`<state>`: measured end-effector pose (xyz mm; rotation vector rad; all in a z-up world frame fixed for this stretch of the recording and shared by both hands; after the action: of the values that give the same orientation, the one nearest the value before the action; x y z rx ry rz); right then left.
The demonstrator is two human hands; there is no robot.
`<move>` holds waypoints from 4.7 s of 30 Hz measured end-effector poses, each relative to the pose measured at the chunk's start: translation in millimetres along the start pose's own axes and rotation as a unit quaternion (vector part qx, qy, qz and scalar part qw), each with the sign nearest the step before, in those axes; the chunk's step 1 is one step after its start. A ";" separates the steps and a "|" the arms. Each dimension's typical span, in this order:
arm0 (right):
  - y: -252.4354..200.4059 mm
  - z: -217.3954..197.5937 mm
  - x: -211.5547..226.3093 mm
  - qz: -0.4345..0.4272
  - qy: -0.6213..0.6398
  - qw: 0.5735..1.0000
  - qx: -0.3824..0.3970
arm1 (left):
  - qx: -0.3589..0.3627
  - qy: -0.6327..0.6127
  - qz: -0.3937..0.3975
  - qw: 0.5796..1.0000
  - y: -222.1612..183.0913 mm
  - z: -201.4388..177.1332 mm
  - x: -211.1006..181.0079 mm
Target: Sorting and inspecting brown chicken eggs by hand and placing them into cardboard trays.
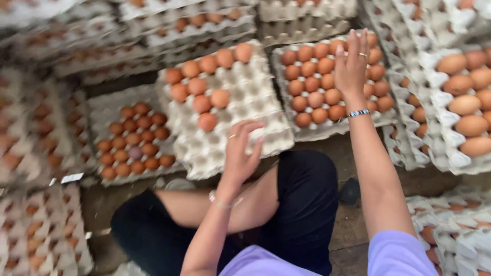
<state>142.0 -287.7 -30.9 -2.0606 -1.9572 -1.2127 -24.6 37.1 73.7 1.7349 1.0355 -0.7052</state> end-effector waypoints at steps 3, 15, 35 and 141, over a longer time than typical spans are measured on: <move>-4.1 0.7 72.6 -0.036 0.102 0.994 0.032 | -0.085 0.029 -0.089 0.992 -54.9 -72.7 -6.8; -160.7 26.5 480.3 -0.267 0.411 0.810 0.323 | -0.556 0.260 -0.245 0.751 -387.9 -293.1 -104.0; -646.4 277.2 485.0 -0.313 0.059 0.629 0.709 | -0.708 0.084 -0.506 0.485 -711.1 -196.2 -50.9; -50.2 72.5 250.8 -0.165 0.027 0.939 0.300 | -0.067 0.428 -0.230 0.871 -64.3 -35.0 98.0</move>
<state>106.6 -32.7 35.3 -1.4251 -2.3263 -0.5689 -34.9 113.1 -21.6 1.6984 2.1000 -0.0828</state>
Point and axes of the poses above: each hand's wrist, its own y-axis towards the middle knuckle, its own z-axis out of the palm, x = y × z, the point moved 4 cm from there along y, towards the middle knuckle, and after that the axes turned 4 degrees about z, right-handed, at the moved point
